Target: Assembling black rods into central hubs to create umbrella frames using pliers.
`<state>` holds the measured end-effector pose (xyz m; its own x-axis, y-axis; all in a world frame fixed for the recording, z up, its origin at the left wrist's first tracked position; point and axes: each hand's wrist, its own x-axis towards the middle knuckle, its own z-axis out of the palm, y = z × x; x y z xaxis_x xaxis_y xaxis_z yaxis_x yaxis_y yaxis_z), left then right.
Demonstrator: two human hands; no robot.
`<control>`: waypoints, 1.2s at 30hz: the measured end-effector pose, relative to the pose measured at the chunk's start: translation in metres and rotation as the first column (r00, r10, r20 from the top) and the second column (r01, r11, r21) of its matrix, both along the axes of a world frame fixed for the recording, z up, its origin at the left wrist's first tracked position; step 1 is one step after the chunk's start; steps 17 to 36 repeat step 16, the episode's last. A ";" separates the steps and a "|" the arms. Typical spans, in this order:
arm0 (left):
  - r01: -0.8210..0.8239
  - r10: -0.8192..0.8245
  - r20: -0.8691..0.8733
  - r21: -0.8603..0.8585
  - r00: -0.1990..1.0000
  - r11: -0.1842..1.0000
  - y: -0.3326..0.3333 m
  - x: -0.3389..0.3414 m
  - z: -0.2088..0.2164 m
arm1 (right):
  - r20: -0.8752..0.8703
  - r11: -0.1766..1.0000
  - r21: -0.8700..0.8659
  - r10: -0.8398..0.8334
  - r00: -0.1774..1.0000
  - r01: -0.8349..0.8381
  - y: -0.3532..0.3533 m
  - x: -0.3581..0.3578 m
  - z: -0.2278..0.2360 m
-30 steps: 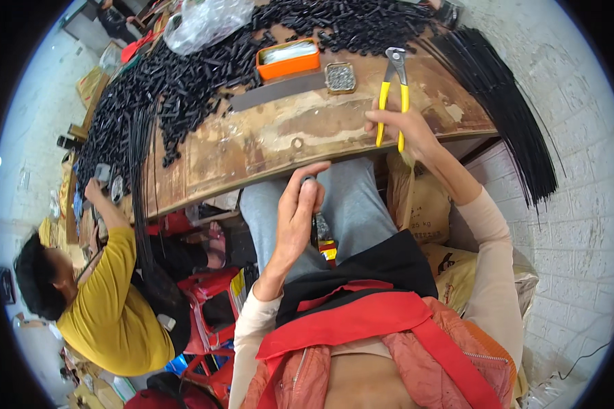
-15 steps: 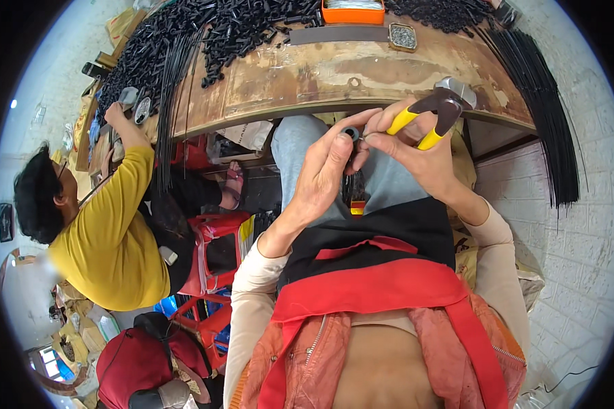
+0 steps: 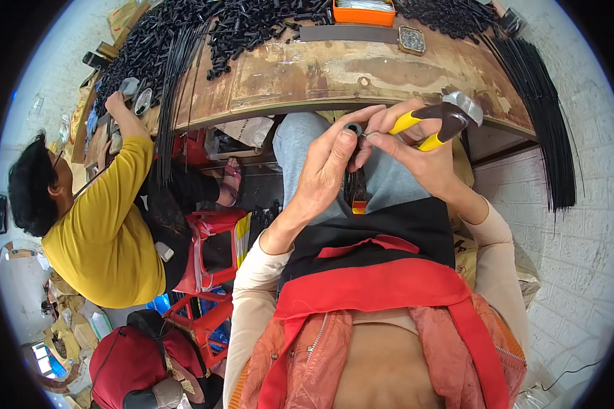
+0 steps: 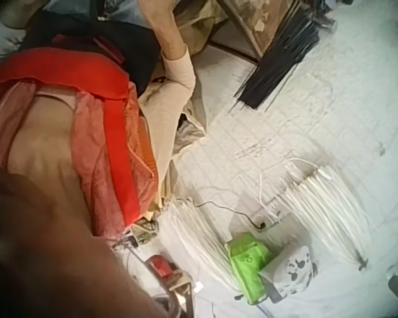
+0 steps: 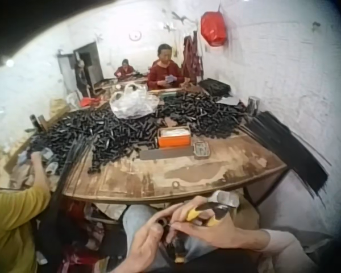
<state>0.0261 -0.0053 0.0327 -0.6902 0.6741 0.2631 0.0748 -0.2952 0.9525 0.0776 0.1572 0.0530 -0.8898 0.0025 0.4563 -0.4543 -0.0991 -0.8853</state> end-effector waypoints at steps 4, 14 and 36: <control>-0.021 0.021 0.005 -0.021 1.000 1.000 0.000 -0.001 -0.003 | 0.051 0.995 -0.084 0.060 0.997 -0.056 -0.001 -0.001 0.000; 0.008 -0.008 -0.011 0.027 1.000 1.000 0.003 -0.005 -0.004 | -0.024 0.998 -0.041 0.043 0.999 -0.044 0.005 -0.012 -0.018; 0.005 -0.006 -0.023 -0.010 1.000 1.000 0.002 -0.004 -0.001 | -0.093 0.988 0.151 0.041 0.995 -0.027 0.007 -0.012 -0.011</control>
